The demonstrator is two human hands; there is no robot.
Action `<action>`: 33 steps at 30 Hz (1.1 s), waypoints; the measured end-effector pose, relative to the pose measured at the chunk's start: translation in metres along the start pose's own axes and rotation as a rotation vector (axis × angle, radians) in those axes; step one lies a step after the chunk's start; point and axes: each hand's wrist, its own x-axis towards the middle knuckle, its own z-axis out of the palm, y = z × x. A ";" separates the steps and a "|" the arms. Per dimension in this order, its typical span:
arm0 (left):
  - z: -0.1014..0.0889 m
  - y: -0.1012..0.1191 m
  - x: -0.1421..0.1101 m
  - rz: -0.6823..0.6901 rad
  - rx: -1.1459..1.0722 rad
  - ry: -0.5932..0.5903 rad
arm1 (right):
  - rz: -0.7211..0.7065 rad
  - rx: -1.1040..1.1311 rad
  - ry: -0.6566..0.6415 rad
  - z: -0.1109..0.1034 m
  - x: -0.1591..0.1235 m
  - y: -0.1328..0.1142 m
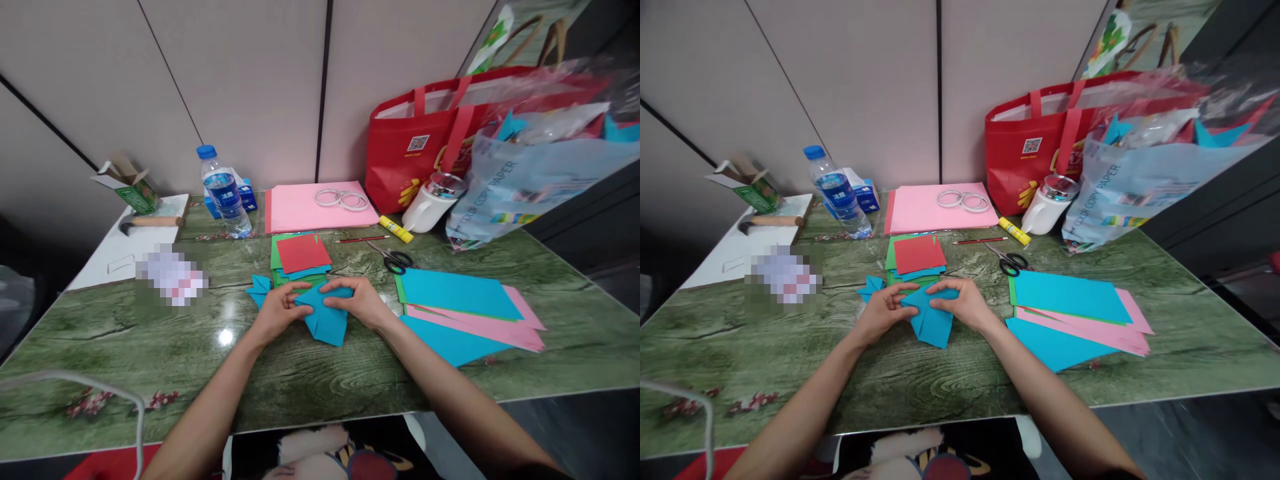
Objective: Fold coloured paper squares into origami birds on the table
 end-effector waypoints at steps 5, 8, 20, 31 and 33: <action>0.001 -0.005 0.001 -0.096 -0.120 0.102 | -0.032 0.004 0.017 -0.002 0.001 0.001; 0.002 -0.004 0.001 -0.097 -0.148 0.091 | -0.064 -0.032 0.041 -0.003 0.001 0.001; 0.004 -0.004 -0.002 -0.086 -0.066 0.048 | -0.097 -0.210 -0.064 -0.005 0.001 -0.001; -0.001 -0.003 0.000 0.060 0.167 0.080 | -0.071 -0.173 -0.425 -0.010 0.000 -0.008; -0.001 -0.002 -0.001 0.078 0.197 0.045 | -0.007 -0.081 -0.410 -0.009 0.000 -0.007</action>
